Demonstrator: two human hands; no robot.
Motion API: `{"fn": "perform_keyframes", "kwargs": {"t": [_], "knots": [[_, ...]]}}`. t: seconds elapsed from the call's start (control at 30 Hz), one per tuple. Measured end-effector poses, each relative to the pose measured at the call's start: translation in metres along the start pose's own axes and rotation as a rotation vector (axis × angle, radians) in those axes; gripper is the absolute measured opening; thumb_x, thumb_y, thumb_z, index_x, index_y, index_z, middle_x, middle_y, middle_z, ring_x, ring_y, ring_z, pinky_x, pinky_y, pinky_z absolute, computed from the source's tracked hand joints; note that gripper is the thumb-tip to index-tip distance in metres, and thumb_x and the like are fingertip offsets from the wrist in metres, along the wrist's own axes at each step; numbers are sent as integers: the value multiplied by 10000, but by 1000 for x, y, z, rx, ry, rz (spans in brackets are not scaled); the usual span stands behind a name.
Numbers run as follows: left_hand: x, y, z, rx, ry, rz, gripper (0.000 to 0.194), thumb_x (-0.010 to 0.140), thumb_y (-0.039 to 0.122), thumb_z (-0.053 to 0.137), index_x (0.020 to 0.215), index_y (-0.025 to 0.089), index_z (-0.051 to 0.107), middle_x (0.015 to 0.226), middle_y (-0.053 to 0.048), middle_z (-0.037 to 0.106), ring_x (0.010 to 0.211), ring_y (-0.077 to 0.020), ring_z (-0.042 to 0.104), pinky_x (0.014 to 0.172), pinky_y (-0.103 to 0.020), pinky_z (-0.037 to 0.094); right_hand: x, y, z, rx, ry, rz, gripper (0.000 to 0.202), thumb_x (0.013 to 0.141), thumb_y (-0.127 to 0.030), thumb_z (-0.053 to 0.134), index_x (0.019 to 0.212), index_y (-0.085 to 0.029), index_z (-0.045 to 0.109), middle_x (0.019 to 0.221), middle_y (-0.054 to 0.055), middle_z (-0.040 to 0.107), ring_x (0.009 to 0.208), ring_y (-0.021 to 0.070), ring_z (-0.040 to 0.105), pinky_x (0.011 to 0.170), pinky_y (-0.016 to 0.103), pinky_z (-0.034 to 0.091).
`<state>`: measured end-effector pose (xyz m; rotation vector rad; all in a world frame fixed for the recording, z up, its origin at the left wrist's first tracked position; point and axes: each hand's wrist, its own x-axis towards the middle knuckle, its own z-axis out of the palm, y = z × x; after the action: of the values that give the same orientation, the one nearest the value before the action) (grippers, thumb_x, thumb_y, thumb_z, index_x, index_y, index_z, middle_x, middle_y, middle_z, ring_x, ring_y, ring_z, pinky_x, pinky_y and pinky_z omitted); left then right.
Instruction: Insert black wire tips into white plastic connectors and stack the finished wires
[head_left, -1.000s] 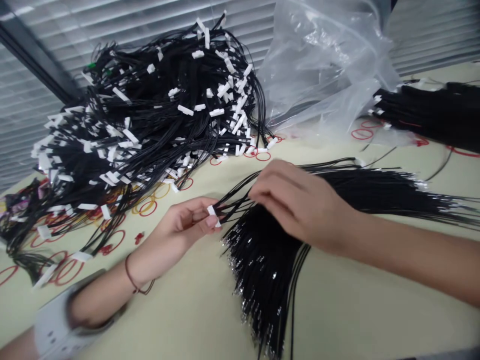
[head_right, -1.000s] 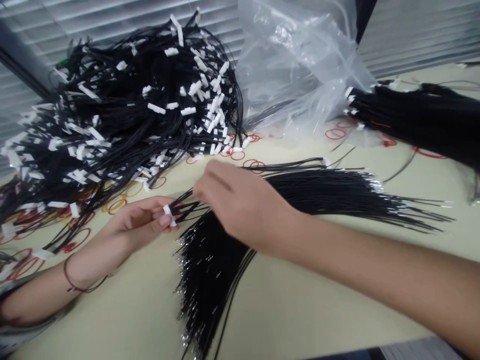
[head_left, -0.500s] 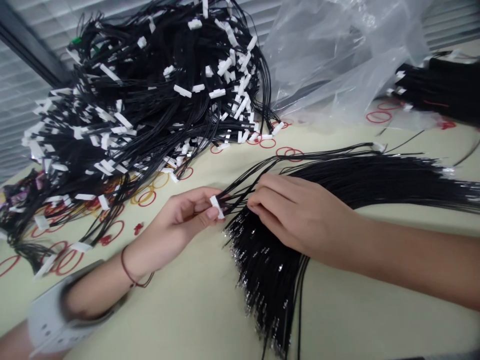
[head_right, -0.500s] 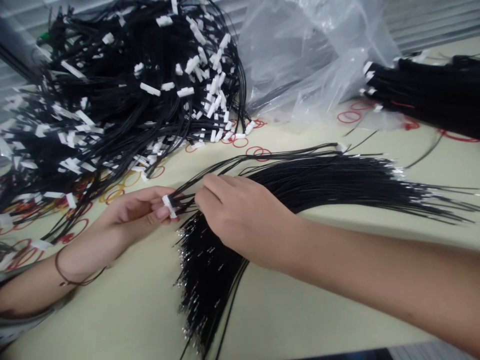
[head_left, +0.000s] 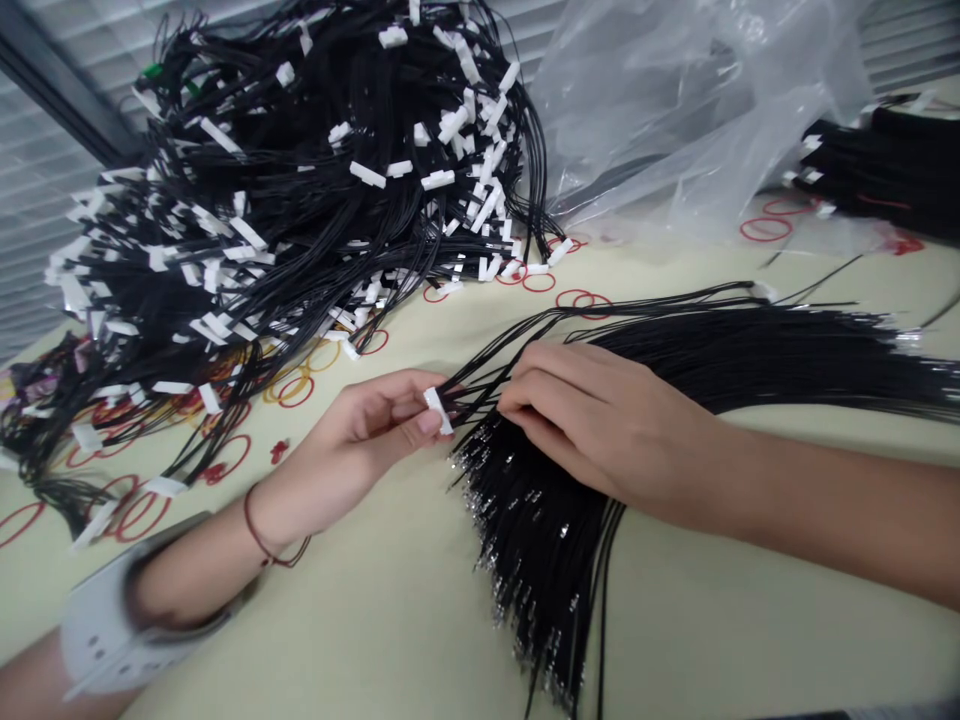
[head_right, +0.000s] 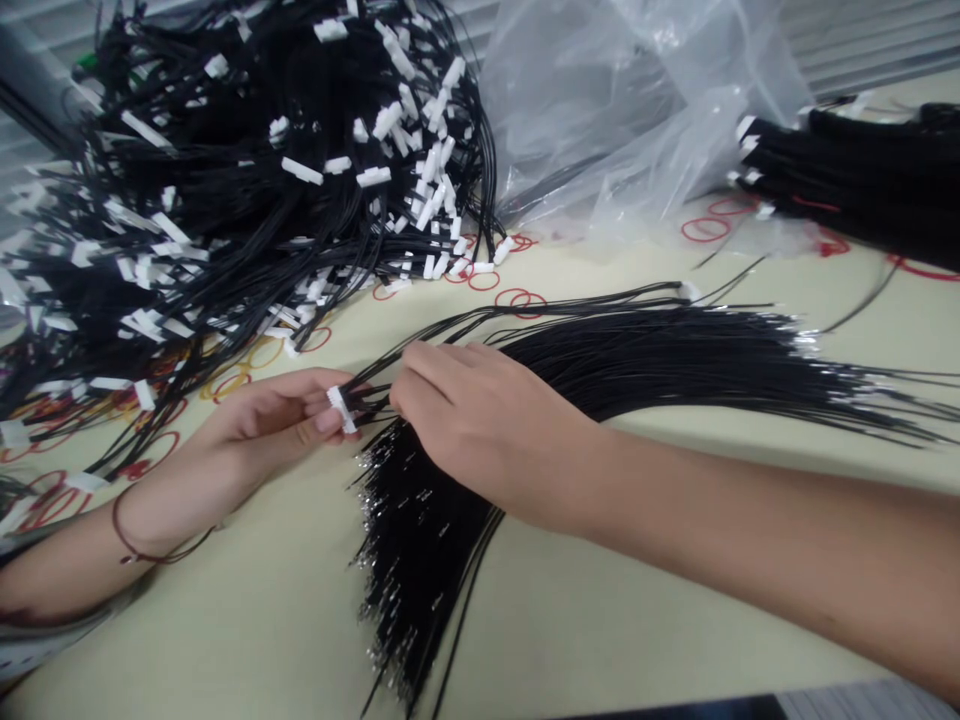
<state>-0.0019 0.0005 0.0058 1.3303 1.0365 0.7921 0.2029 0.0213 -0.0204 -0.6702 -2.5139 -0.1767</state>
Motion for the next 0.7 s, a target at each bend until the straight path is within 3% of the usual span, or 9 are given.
{"fn": "perform_keyframes", "kwargs": {"t": [0.53, 0.7], "knots": [[-1, -1, -2, 105, 10, 15, 180, 805, 98, 554, 917, 191, 659, 762, 25, 661, 703, -68, 577, 672, -147, 449, -1, 1, 0, 1, -48, -19, 178, 791, -43, 398, 814, -107, 562, 797, 65, 506, 726, 143, 465, 656, 276, 382], [-2, -4, -1, 219, 10, 49, 149, 784, 120, 577, 891, 188, 653, 730, 15, 646, 685, -85, 573, 649, -156, 459, 1, -2, 3, 35, -4, -5, 179, 807, -57, 389, 801, -104, 561, 787, 66, 512, 704, 136, 455, 657, 273, 387]]}}
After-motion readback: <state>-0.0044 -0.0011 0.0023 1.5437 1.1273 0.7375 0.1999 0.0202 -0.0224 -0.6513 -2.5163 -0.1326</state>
